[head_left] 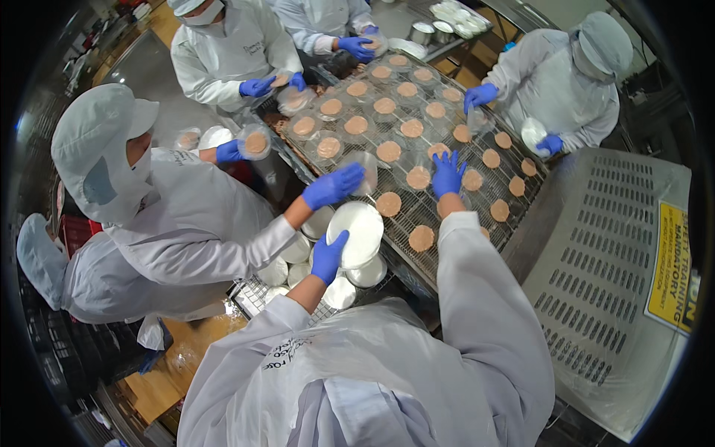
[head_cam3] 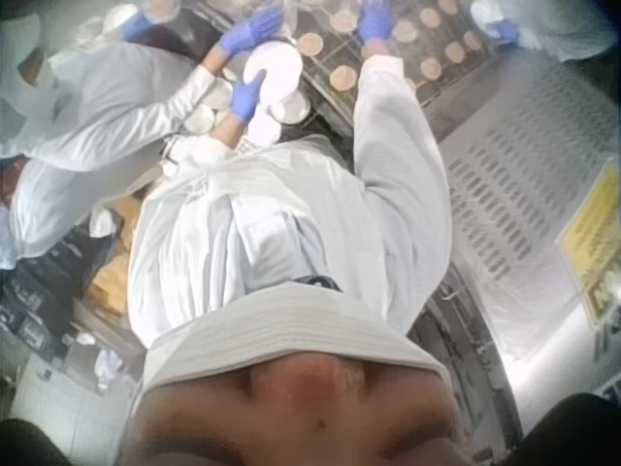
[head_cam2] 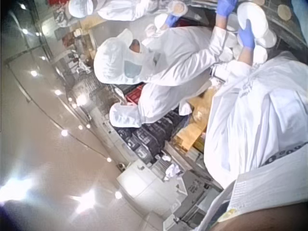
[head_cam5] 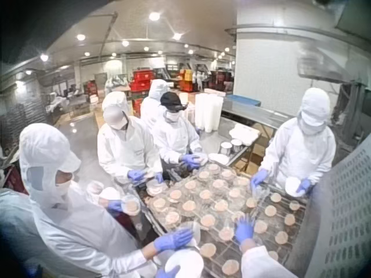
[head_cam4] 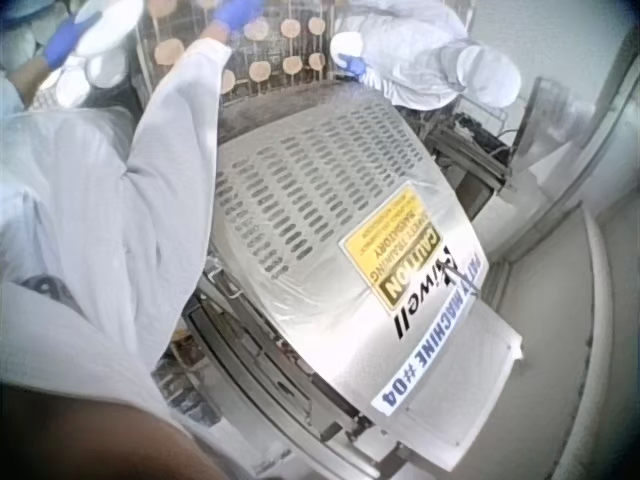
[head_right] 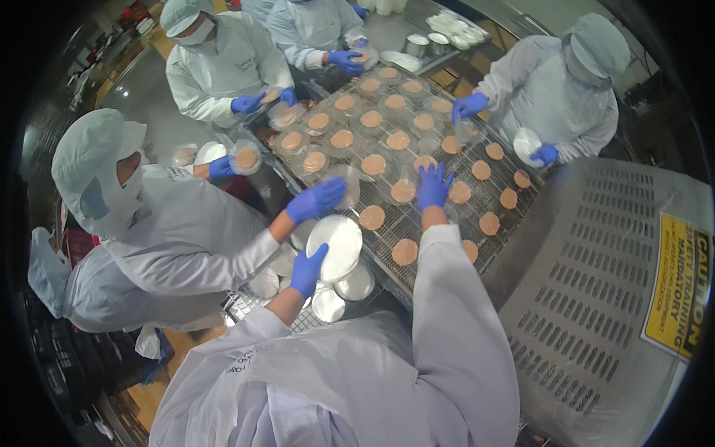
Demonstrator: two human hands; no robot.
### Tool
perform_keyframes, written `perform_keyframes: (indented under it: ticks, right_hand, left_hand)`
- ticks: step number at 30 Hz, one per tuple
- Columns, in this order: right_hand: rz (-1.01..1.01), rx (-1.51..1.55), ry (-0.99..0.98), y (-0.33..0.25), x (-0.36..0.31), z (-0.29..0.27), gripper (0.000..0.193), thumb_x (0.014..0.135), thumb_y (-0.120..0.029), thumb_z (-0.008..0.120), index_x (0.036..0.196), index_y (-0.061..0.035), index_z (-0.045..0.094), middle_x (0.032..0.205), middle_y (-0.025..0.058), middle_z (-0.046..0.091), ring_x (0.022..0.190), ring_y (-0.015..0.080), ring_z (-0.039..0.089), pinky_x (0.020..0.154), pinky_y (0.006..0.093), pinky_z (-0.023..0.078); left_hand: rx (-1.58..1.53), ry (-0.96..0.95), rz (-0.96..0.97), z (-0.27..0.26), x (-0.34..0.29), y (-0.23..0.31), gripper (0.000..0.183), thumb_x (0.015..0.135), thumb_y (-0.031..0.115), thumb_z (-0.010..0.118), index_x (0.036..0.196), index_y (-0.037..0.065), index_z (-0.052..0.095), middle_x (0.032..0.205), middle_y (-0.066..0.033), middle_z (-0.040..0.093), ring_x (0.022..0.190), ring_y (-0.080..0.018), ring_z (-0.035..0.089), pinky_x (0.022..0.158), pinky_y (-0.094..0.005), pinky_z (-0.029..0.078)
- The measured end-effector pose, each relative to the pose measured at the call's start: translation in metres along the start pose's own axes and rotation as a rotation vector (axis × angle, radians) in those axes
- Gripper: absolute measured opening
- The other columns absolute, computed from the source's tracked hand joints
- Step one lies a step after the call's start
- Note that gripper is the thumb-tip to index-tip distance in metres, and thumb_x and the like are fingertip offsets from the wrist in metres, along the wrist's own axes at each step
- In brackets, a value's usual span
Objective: The person repeatedly picks up white circular food items from a stack and places them onto a metal wire rack. The camera wearer and several coworkers, all in protective gear, perform this repetitive assembly task in a commercial kitchen.
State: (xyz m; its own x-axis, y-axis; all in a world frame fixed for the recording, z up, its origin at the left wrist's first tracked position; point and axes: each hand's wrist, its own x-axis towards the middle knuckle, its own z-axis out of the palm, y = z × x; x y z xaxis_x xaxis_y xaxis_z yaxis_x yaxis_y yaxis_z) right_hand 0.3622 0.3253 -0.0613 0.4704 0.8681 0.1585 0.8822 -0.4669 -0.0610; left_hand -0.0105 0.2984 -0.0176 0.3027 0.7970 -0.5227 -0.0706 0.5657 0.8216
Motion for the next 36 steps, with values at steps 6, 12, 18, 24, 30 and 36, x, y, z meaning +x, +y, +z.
perform_keyframes:
  ticks: [6, 12, 18, 24, 30, 36]
  right_hand:
    - [0.125, 0.384, 0.195, 0.002, 0.088, -0.03, 0.032, 0.08, -0.003, 0.048, 0.11, -0.0032, 0.059, 0.125, 0.0194, 0.051, 0.119, 0.0388, 0.042, 0.106, 0.0424, 0.028]
    - [0.002, 1.023, 0.052, -0.086, -0.006, -0.029, 0.042, 0.077, -0.002, 0.06, 0.119, -0.0006, 0.055, 0.128, 0.0209, 0.049, 0.117, 0.0303, 0.049, 0.099, 0.0354, 0.037]
    - [0.04, 0.999, -0.309, -0.142, -0.098, -0.02, 0.033, 0.083, -0.028, 0.064, 0.102, -0.0003, 0.061, 0.096, 0.0141, 0.066, 0.084, 0.0253, 0.064, 0.072, 0.0382, 0.049]
    - [0.059, 0.34, -0.155, 0.042, -0.047, 0.005, 0.028, 0.084, -0.027, 0.053, 0.097, -0.0056, 0.066, 0.095, 0.0177, 0.066, 0.086, 0.0348, 0.064, 0.073, 0.0411, 0.049]
    - [0.415, 0.375, 0.083, 0.122, -0.05, -0.019, 0.029, 0.083, -0.019, 0.053, 0.107, -0.0053, 0.063, 0.098, 0.0177, 0.065, 0.088, 0.0341, 0.064, 0.075, 0.0422, 0.051]
    - [0.043, 0.095, 0.1, 0.051, -0.135, 0.041, 0.031, 0.08, -0.009, 0.05, 0.11, -0.003, 0.055, 0.105, 0.0197, 0.059, 0.102, 0.0317, 0.056, 0.09, 0.0402, 0.044]
  left_hand:
    - [-0.005, 0.09, -0.013, -0.015, -0.01, 0.022, 0.047, 0.084, 0.022, 0.066, 0.12, -0.005, 0.053, 0.109, -0.0132, 0.061, 0.095, -0.0197, 0.061, 0.082, -0.0304, 0.05]
    - [0.016, 0.102, 0.071, -0.029, 0.014, 0.017, 0.045, 0.084, 0.024, 0.067, 0.117, -0.004, 0.055, 0.104, -0.0128, 0.064, 0.09, -0.0177, 0.062, 0.078, -0.0297, 0.05]
    - [0.084, 0.021, 0.082, 0.009, 0.042, -0.003, 0.047, 0.084, 0.024, 0.067, 0.117, -0.006, 0.053, 0.105, -0.0131, 0.063, 0.09, -0.019, 0.062, 0.077, -0.0301, 0.05]
    - [0.018, -0.027, -0.019, 0.043, 0.018, -0.011, 0.045, 0.084, 0.024, 0.066, 0.116, -0.006, 0.054, 0.107, -0.0141, 0.062, 0.095, -0.0203, 0.061, 0.081, -0.0306, 0.05]
    - [0.005, -0.006, -0.005, 0.024, -0.001, -0.038, 0.047, 0.085, 0.023, 0.065, 0.12, -0.006, 0.052, 0.11, -0.014, 0.062, 0.095, -0.0205, 0.062, 0.082, -0.0313, 0.05]
    - [-0.003, -0.069, -0.028, 0.02, -0.014, -0.017, 0.049, 0.085, 0.022, 0.065, 0.122, -0.006, 0.05, 0.111, -0.0142, 0.061, 0.095, -0.0209, 0.062, 0.082, -0.0317, 0.05]
